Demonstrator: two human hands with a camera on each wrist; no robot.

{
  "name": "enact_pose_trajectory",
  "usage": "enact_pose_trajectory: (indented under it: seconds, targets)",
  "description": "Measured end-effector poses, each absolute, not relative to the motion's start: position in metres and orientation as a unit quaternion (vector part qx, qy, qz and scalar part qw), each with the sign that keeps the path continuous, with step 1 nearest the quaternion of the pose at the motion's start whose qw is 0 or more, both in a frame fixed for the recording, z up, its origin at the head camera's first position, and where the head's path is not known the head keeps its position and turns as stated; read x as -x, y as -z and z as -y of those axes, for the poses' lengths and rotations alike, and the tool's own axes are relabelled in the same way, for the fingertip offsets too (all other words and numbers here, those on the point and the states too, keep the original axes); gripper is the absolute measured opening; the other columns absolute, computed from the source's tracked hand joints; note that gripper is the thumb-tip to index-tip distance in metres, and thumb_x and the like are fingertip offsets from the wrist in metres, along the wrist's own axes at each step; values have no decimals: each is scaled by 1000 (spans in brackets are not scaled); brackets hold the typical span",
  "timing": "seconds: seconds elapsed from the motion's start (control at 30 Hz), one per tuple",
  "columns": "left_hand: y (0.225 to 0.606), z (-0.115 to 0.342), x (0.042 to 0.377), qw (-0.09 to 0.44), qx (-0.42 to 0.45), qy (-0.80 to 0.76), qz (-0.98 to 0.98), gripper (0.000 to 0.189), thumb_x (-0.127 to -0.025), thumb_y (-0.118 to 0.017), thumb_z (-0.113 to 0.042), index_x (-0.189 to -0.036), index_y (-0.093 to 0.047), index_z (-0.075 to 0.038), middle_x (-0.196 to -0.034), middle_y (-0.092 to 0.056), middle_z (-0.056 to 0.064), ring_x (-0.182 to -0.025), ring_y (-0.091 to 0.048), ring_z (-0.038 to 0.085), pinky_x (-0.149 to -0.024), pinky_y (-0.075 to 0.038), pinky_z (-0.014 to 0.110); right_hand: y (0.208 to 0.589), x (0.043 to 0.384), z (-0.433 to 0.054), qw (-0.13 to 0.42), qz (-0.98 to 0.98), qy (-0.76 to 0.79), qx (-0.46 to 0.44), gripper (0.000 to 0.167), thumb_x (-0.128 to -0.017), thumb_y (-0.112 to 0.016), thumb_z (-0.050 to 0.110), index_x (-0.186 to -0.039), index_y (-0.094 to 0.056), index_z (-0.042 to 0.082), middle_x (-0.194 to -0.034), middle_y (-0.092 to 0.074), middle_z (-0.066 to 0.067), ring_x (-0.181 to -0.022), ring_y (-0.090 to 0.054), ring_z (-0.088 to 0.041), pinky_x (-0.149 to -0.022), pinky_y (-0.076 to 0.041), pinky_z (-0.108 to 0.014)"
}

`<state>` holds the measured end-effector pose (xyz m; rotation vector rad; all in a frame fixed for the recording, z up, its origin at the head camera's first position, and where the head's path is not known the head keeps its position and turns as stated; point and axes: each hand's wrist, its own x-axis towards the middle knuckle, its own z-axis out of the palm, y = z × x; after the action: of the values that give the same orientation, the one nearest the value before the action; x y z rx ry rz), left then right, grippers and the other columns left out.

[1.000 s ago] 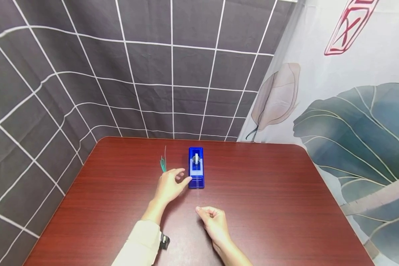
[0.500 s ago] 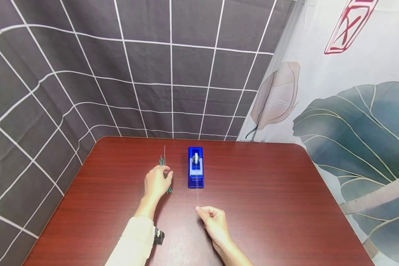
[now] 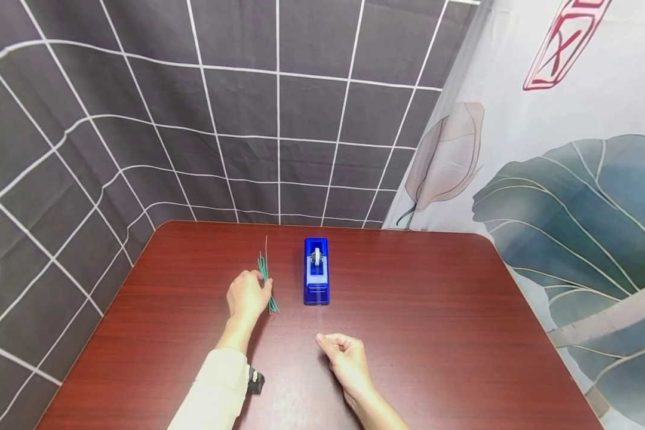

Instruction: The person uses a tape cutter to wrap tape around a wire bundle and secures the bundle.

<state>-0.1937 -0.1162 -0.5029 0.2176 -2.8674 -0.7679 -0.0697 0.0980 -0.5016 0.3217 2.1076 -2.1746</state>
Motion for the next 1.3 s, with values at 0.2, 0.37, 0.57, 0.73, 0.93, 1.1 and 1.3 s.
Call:
enact_pose_trajectory:
  seconds: [0.2, 0.37, 0.57, 0.73, 0.93, 1.1, 1.3]
  targets:
    - [502, 116, 193, 64, -82, 243, 965, 32, -90, -73, -33, -99, -74, -3, -97, -70, 17, -93, -67, 41, -77, -54, 51, 502, 70, -98, 47, -692, 713, -106, 25, -91, -73, 11, -90, -70, -14, -51, -37, 11, -44, -28, -1, -43, -23, -17]
    - [502, 115, 193, 55, -88, 233, 967, 30, -87, -75, -36, -89, -72, -6, -95, -70, 17, -90, -67, 39, -75, -54, 50, 501, 70, -97, 50, -688, 716, -108, 26, -91, -73, 11, -92, -70, -14, -51, -38, 11, -44, -28, -1, -43, -23, -17]
    - [502, 114, 193, 42, -91, 228, 969, 29, -84, -79, -33, -76, -67, -9, -87, -69, 16, -86, -67, 39, -72, -54, 50, 503, 69, -97, 53, -689, 715, -107, 26, -92, -72, 11, -94, -69, -15, -51, -38, 11, -43, -28, -1, -43, -23, -17]
    - [499, 113, 193, 36, -94, 234, 967, 32, -86, -78, -27, -62, -61, -13, -73, -67, 9, -78, -67, 37, -67, -54, 49, 503, 69, -97, 52, -693, 711, -109, 25, -92, -72, 11, -92, -70, -14, -51, -38, 11, -44, -28, -1, -43, -23, -17]
    - [498, 113, 194, 43, -107, 220, 969, 23, -84, -74, -19, -63, -67, -12, -72, -70, 13, -74, -68, 40, -63, -53, 50, 505, 70, -96, 51, -693, 711, -110, 26, -91, -73, 11, -92, -70, -15, -52, -38, 10, -44, -29, -2, -44, -23, -17]
    - [498, 113, 195, 44, -108, 203, 972, 20, -81, -71, -16, -64, -66, -8, -75, -70, 18, -74, -68, 42, -61, -52, 52, 506, 70, -97, 52, -693, 711, -110, 27, -91, -73, 12, -92, -70, -15, -52, -39, 10, -45, -30, -2, -44, -24, -17]
    - [494, 110, 198, 3, -98, 182, 978, 17, -85, -69, -16, -73, -66, -4, -78, -70, 18, -77, -69, 41, -65, -53, 51, 506, 70, -97, 54, -693, 711, -109, 27, -92, -72, 11, -93, -69, -15, -52, -39, 11, -45, -30, -2, -44, -25, -17]
